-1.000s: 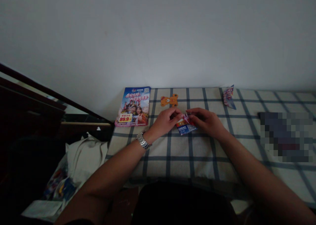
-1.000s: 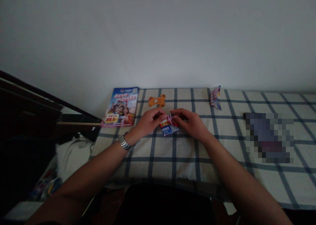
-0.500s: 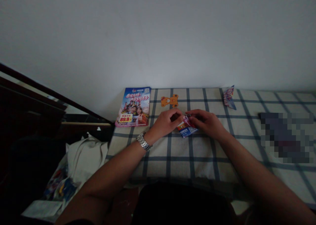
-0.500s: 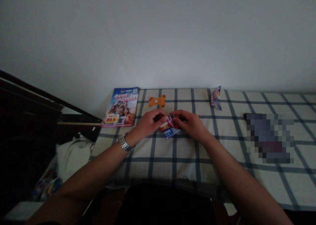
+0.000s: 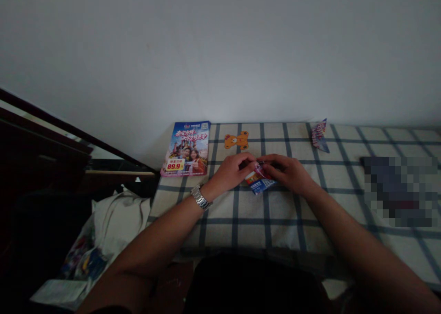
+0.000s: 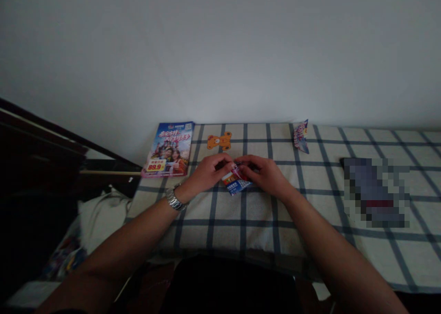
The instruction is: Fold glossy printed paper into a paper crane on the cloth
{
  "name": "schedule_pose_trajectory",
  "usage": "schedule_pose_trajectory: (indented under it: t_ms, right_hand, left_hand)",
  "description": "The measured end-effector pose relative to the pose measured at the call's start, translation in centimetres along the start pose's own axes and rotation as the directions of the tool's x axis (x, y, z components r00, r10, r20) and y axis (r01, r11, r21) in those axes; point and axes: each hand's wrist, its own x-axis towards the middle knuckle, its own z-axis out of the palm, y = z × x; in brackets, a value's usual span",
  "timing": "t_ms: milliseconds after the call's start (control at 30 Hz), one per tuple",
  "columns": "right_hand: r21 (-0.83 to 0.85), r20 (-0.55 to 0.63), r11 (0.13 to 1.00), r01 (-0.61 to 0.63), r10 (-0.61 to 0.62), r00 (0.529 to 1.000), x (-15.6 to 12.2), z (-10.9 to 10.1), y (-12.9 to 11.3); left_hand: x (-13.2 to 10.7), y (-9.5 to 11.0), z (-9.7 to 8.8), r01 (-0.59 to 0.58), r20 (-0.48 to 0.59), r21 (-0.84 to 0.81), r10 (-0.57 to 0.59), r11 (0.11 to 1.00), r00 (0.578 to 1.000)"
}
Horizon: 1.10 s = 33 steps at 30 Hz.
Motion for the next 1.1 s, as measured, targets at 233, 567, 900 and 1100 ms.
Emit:
schedule_pose_trajectory:
  t_ms: [233,567,900,1100]
  right_hand:
    - [0.003,-0.008,1.000,0.008,-0.008,1.000,0.1,0.0,0.0]
    - [0.072,-0.039,0.997,-0.029,0.032,0.999,-0.1,0.2,0.3]
    - [0.076,-0.165,0.997,-0.016,0.029,0.986,0.3,-0.1,0.6]
    - [0.080,-0.235,0.997,-0.004,0.023,0.972,0.5,-0.4,0.3]
  left_hand:
    - [0.1,-0.1,0.0,-0.006,-0.007,-0.032,0.006,0.999,1.000]
    - [0.0,-0.1,0.1,0.030,0.036,-0.118,-0.026,0.993,0.999]
    - [0.2,-1.0,0.2,0.001,-0.059,-0.079,-0.005,0.997,0.998]
    - [0.4,-1.5,0.0,0.024,-0.153,-0.096,-0.038,0.995,0.988]
